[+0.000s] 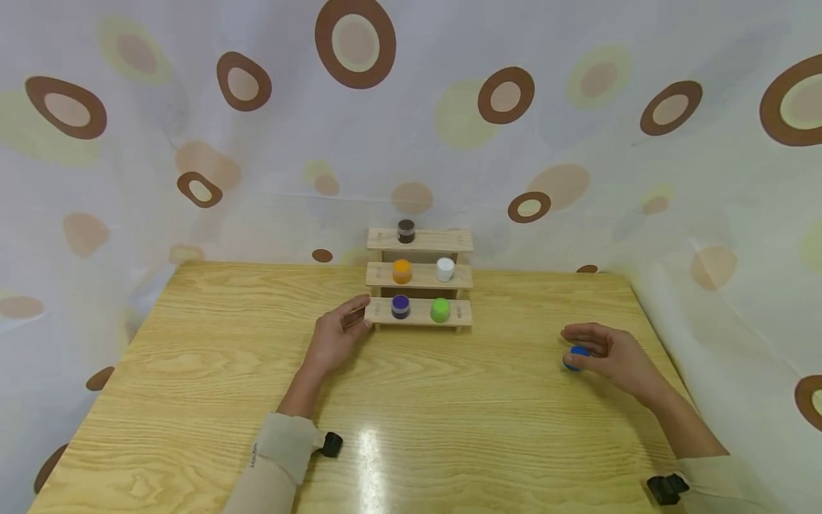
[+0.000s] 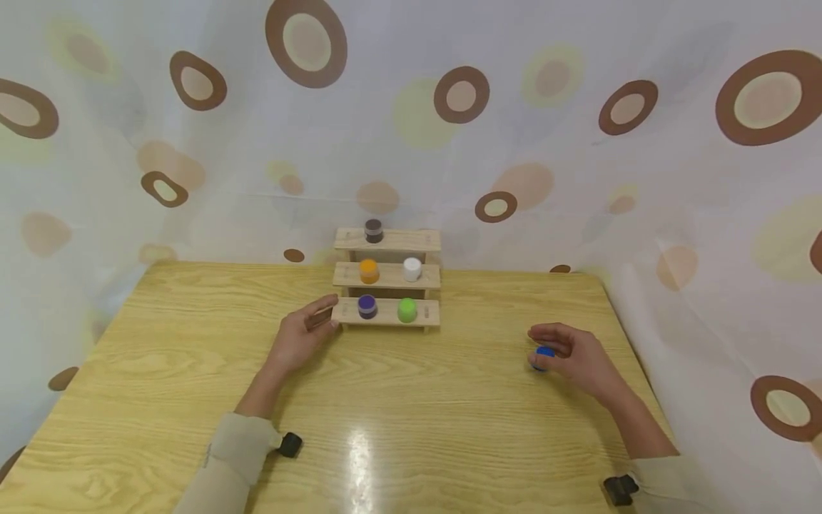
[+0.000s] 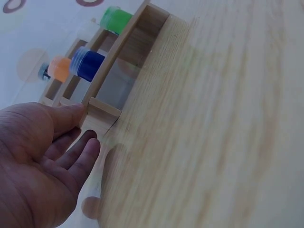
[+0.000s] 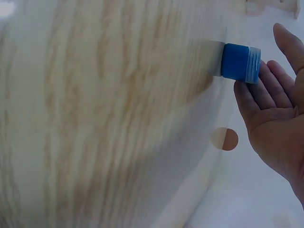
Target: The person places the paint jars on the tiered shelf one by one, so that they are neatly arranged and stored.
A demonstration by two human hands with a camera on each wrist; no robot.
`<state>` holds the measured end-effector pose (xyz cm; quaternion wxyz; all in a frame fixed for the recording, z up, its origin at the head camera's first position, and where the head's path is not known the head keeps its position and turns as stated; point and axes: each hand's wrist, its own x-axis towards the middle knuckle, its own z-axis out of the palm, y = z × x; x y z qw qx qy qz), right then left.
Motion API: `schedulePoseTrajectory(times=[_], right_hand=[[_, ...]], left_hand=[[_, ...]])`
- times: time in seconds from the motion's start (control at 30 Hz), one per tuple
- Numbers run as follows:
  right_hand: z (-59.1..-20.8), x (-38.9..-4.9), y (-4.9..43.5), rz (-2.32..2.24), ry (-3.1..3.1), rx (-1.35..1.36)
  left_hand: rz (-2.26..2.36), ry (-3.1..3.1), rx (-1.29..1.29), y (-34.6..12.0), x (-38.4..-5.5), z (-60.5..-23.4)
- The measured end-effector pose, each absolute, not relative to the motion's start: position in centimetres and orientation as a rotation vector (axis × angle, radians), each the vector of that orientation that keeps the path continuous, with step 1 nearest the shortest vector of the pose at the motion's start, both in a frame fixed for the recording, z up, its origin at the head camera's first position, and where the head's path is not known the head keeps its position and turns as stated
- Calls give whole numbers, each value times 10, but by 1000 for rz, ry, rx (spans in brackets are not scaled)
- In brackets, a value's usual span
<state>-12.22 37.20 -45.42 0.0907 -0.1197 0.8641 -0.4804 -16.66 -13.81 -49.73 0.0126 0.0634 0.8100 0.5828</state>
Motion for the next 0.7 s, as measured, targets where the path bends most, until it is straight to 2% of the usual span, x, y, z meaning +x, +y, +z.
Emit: schedulePoseTrajectory(times=[0.7], right_hand=[[-479, -124, 385, -1495, 2534, -386]], left_hand=[[1815, 2520, 194, -139, -168, -499]])
